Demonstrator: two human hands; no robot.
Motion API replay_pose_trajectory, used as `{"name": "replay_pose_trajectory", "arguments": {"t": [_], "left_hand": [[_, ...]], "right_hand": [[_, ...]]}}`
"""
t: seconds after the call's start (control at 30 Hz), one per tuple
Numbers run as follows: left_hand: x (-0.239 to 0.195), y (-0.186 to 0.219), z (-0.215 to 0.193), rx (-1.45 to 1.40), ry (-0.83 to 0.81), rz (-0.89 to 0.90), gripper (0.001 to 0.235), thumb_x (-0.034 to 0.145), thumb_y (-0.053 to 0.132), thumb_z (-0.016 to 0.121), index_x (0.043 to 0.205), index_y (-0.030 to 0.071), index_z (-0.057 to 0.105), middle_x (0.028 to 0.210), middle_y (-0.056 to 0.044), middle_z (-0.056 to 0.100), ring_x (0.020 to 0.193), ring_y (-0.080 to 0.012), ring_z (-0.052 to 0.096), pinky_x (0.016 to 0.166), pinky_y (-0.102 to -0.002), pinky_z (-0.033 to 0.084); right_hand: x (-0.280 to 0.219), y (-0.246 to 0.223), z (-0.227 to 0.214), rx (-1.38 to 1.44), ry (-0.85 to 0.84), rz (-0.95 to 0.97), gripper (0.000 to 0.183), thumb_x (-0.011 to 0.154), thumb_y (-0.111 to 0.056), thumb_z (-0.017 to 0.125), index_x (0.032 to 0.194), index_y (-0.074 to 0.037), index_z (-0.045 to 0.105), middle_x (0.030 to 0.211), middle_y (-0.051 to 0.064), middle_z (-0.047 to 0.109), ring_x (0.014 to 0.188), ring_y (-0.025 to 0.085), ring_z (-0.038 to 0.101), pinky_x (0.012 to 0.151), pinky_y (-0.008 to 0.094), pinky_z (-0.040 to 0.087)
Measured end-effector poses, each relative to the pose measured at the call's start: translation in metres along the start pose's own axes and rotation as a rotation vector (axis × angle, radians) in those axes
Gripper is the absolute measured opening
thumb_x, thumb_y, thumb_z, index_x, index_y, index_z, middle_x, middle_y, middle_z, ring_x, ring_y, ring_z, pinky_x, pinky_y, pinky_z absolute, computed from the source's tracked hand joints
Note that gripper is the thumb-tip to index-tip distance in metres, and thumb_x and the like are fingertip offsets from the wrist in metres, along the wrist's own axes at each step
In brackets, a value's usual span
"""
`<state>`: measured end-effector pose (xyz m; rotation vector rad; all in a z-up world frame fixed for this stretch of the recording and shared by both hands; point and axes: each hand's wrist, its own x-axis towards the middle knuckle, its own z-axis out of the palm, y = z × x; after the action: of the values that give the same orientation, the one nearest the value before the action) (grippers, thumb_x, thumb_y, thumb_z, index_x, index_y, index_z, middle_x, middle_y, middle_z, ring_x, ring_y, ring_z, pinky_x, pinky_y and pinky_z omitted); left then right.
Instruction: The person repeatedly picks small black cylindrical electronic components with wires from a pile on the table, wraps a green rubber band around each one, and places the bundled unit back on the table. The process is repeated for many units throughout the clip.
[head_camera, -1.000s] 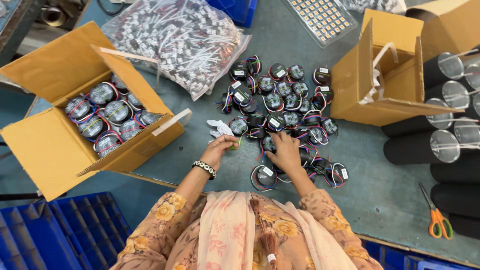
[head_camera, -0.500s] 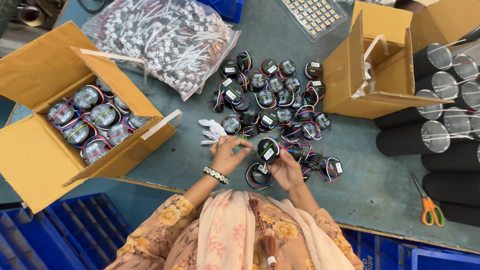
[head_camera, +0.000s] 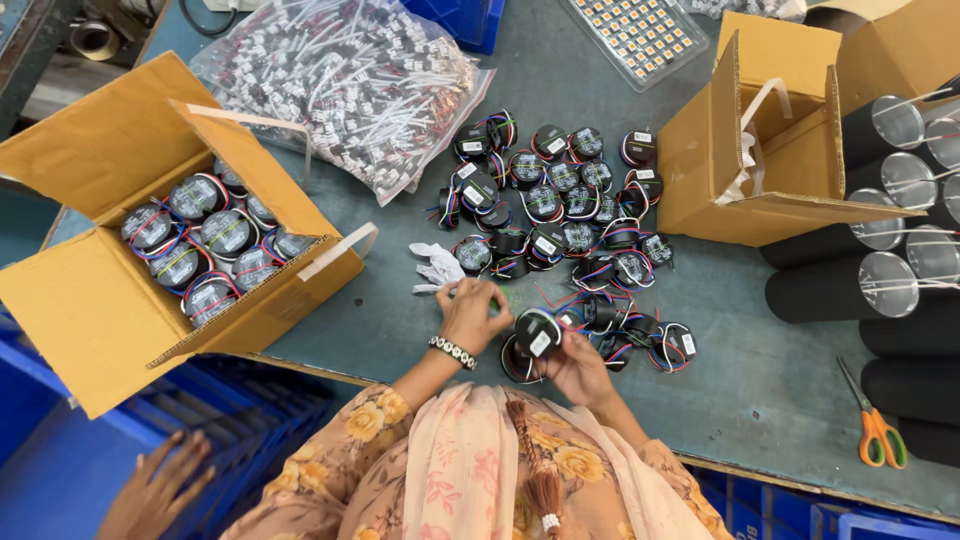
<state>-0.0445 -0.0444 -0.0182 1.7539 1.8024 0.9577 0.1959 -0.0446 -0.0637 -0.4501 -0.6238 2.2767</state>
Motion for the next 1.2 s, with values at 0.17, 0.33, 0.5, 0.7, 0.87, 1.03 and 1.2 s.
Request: {"name": "replay_pose_trajectory", "arguments": {"t": [0.17,0.33,0.5,0.7,0.87,1.03,1.2], "left_hand": [[-0.013,-0.02,0.014,-0.039,-0.052,-0.082,0.019,0.074,0.033,0.076,0.084,0.018,0.068,0.097,-0.001,0.07,0.11,-0.0227,0.058,0.104,-0.051,0.026],[-0.015,-0.033,0.023,-0.129,-0.099,0.002,0.016,0.074,0.026,0.076,0.084,0.015,0.069,0.092,-0.002,0.071,0.105,-0.0209,0.061,0.099,-0.049,0.032],[0.008,-0.053,0.016,-0.845,0.007,-0.276,0.017,0.087,0.02,0.071,0.098,0.015,0.06,0.089,0.0,0.073,0.088,-0.0116,0.069,0.079,-0.03,0.053],[0.056,-0.066,-0.037,-0.091,0.259,-0.126,0.011,0.08,0.019,0.073,0.09,0.023,0.074,0.09,0.0,0.073,0.095,-0.0197,0.062,0.088,-0.047,0.037],[0.08,-0.067,-0.033,0.609,0.13,0.447,0.004,0.08,0.022,0.069,0.079,0.022,0.073,0.091,0.003,0.068,0.11,-0.0154,0.058,0.109,-0.049,0.029],[0.099,-0.089,-0.018,0.841,-0.001,0.748,0.012,0.085,0.017,0.062,0.078,0.016,0.071,0.082,0.002,0.067,0.103,-0.0163,0.058,0.113,-0.044,0.032],[0.114,-0.099,-0.012,0.888,-0.026,0.84,0.013,0.086,0.019,0.06,0.078,0.015,0.069,0.079,0.001,0.066,0.103,-0.018,0.058,0.111,-0.042,0.033]], "right_hand": [[-0.015,0.002,0.005,0.137,-0.18,0.203,0.058,0.109,-0.035,0.049,0.151,0.005,0.046,0.134,0.04,0.06,0.102,0.033,0.07,0.084,0.043,0.058],[-0.01,0.008,0.02,0.213,0.207,0.256,0.07,0.094,-0.052,0.042,0.139,0.001,0.048,0.123,0.026,0.065,0.105,0.035,0.072,0.076,0.042,0.06],[0.001,-0.004,0.016,-0.234,0.367,0.085,0.056,0.1,-0.047,0.051,0.132,-0.002,0.059,0.12,0.018,0.069,0.101,0.033,0.071,0.068,0.039,0.06],[0.008,-0.048,0.037,-1.392,0.6,-0.193,0.042,0.091,-0.028,0.074,0.129,-0.009,0.07,0.119,0.019,0.068,0.099,0.038,0.063,0.082,0.041,0.051],[0.02,-0.068,0.073,-1.889,0.448,-0.532,0.04,0.085,-0.025,0.079,0.119,-0.007,0.07,0.129,0.015,0.068,0.127,0.037,0.057,0.108,0.046,0.043],[0.013,-0.052,0.084,-1.784,0.369,-0.464,0.034,0.087,-0.022,0.077,0.118,-0.008,0.072,0.125,0.012,0.07,0.123,0.032,0.062,0.105,0.041,0.047],[0.011,-0.028,0.089,-1.641,0.256,-0.343,0.034,0.089,-0.021,0.074,0.119,-0.005,0.07,0.123,0.012,0.069,0.117,0.03,0.065,0.101,0.04,0.05]]}}
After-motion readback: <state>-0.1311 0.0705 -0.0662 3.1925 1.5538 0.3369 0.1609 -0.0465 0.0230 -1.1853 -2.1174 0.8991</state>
